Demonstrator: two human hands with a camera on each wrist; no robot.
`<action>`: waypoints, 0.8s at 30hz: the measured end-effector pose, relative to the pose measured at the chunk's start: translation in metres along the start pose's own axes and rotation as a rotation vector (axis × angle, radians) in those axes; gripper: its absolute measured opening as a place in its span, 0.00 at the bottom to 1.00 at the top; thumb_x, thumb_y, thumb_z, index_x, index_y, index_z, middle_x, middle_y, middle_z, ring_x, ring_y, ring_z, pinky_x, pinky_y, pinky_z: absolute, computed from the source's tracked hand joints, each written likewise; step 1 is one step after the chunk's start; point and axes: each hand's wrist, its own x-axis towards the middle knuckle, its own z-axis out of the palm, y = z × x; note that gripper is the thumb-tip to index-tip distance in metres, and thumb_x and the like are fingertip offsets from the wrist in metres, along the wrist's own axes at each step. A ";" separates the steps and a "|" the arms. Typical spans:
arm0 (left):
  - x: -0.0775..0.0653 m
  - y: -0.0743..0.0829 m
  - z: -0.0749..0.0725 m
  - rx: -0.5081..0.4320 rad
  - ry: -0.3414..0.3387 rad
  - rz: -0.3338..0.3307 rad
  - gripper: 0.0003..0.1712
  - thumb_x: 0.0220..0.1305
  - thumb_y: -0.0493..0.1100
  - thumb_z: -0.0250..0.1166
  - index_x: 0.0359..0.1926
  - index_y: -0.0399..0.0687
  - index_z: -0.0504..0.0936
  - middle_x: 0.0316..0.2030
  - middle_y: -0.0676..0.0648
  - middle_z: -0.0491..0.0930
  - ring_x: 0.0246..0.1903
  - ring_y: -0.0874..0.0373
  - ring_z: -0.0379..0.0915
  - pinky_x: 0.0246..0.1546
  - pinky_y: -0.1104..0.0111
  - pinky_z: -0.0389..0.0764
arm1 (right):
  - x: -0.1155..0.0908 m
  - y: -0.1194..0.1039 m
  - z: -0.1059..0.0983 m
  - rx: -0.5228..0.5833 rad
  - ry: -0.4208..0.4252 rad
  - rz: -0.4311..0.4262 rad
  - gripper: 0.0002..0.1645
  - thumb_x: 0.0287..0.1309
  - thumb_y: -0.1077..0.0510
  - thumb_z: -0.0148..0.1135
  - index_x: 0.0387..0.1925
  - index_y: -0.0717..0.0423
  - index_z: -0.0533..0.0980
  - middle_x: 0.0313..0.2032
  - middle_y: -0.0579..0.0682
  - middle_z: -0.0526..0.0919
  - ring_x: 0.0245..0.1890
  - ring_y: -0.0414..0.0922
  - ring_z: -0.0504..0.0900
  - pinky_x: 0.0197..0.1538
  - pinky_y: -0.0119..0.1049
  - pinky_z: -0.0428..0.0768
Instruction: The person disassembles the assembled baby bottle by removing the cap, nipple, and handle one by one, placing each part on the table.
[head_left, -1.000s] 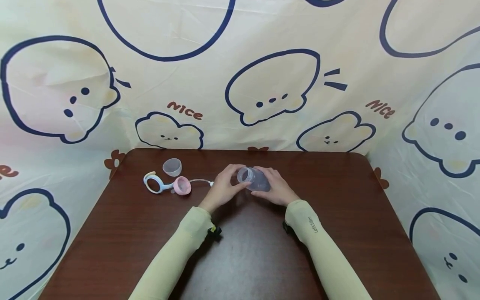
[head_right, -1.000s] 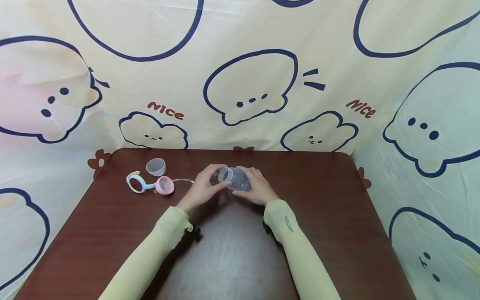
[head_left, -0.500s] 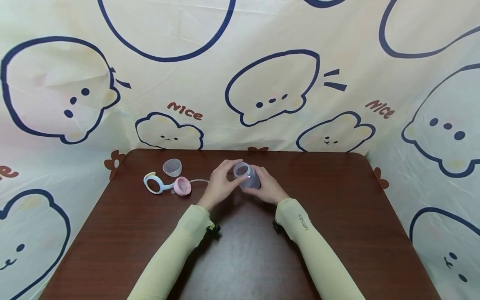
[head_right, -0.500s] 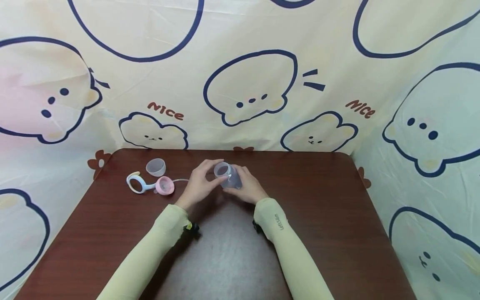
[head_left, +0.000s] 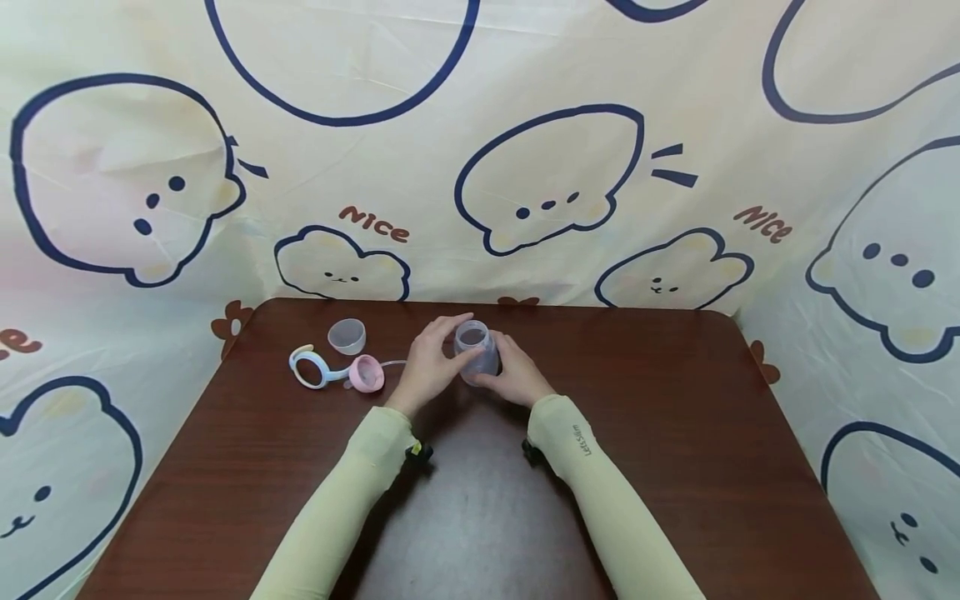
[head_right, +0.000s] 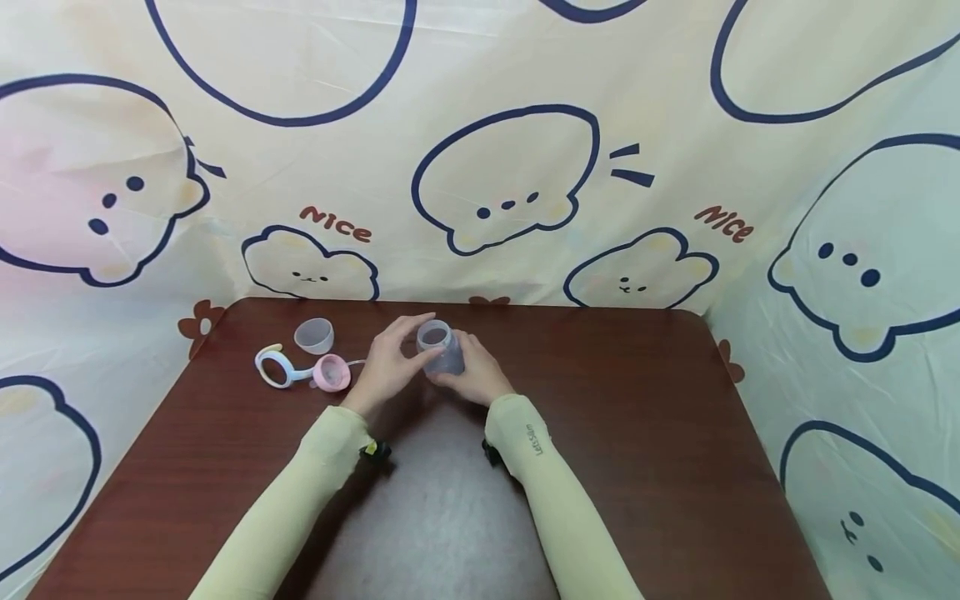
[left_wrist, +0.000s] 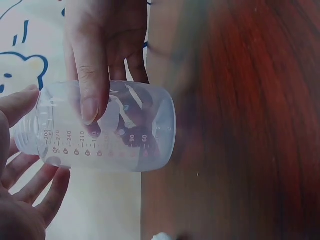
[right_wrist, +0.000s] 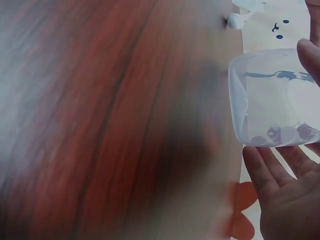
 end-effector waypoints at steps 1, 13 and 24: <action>0.000 -0.001 -0.001 -0.002 0.002 -0.005 0.35 0.63 0.52 0.76 0.69 0.58 0.76 0.58 0.49 0.80 0.56 0.53 0.77 0.58 0.51 0.83 | 0.001 -0.002 0.001 0.003 -0.002 0.003 0.53 0.58 0.43 0.77 0.78 0.47 0.59 0.70 0.52 0.70 0.68 0.51 0.74 0.70 0.54 0.74; -0.003 -0.008 -0.010 -0.014 -0.002 -0.021 0.36 0.63 0.48 0.76 0.70 0.55 0.76 0.61 0.47 0.79 0.58 0.50 0.76 0.60 0.47 0.81 | 0.008 -0.011 0.012 0.027 -0.039 0.048 0.52 0.58 0.44 0.77 0.77 0.47 0.59 0.70 0.52 0.70 0.69 0.51 0.73 0.71 0.52 0.73; -0.004 -0.015 -0.012 -0.001 0.004 0.008 0.34 0.61 0.48 0.77 0.68 0.54 0.77 0.58 0.47 0.81 0.56 0.51 0.77 0.59 0.47 0.81 | 0.009 -0.015 0.017 0.047 -0.025 0.032 0.50 0.59 0.45 0.76 0.76 0.49 0.61 0.69 0.51 0.71 0.68 0.50 0.74 0.70 0.50 0.74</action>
